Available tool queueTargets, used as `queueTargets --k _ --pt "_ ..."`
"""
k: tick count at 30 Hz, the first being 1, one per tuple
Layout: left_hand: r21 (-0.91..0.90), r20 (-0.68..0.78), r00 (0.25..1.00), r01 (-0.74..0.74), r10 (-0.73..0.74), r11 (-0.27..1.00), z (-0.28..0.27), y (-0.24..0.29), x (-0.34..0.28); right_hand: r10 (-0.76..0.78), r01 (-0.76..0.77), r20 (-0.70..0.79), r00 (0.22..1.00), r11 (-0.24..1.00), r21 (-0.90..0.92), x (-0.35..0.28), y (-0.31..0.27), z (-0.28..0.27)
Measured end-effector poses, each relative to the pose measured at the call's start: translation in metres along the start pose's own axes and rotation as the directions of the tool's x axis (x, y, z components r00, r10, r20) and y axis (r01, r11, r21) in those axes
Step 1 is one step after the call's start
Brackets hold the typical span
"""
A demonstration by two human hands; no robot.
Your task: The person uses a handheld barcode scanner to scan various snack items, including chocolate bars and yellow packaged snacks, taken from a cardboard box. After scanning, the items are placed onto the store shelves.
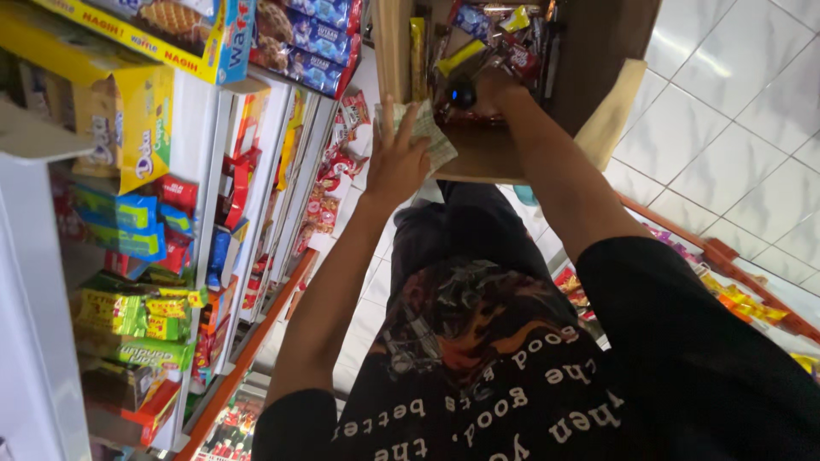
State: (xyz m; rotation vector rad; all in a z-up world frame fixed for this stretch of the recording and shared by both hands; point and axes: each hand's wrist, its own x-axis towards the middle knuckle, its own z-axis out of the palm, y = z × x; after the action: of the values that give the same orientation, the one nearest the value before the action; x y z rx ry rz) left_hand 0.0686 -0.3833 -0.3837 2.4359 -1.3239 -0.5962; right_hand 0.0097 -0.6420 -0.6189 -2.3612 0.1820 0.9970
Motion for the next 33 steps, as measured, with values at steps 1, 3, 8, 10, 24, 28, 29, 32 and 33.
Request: queueTargets --k 1,3,8,10,24,28,29,32,33 --pt "-0.036 -0.012 1.0 -0.01 0.01 0.999 -0.003 0.004 0.002 0.036 -0.036 0.071 0.997 0.999 -0.004 0.0 0.003 0.001" --pt "-0.107 -0.031 0.999 -0.027 0.024 0.994 -0.009 0.012 -0.001 0.083 -0.082 0.203 0.976 0.997 -0.014 -0.006 0.005 0.009" --pt "-0.064 0.14 0.99 0.003 0.006 0.998 -0.016 0.024 0.003 0.078 -0.069 0.25 0.965 0.997 -0.042 -0.01 0.004 0.02" --pt "0.02 0.154 0.988 0.011 -0.014 1.0 -0.011 0.023 0.002 0.073 -0.064 0.257 0.964 0.997 -0.041 -0.014 0.004 0.029" --pt "0.068 0.17 0.98 0.092 -0.102 0.993 0.009 0.022 0.008 0.031 -0.032 0.193 0.981 0.999 0.003 -0.013 0.011 0.039" --pt "0.083 0.188 0.975 0.102 -0.116 0.991 0.005 0.023 0.006 -0.066 0.065 0.024 0.998 0.996 0.056 -0.012 0.002 0.039" --pt "0.089 0.188 0.975 0.101 -0.116 0.991 0.003 0.023 0.006 -0.124 0.13 -0.111 0.986 0.99 0.048 -0.014 -0.001 0.038" --pt "0.007 0.196 0.976 0.096 -0.095 0.995 -0.003 0.023 0.01 -0.085 0.128 -0.269 0.959 0.981 0.145 -0.017 -0.005 0.031" --pt "-0.038 0.199 0.976 0.094 -0.085 0.995 -0.005 0.023 0.012 -0.04 0.099 -0.279 0.959 0.974 0.203 -0.018 -0.003 0.028"
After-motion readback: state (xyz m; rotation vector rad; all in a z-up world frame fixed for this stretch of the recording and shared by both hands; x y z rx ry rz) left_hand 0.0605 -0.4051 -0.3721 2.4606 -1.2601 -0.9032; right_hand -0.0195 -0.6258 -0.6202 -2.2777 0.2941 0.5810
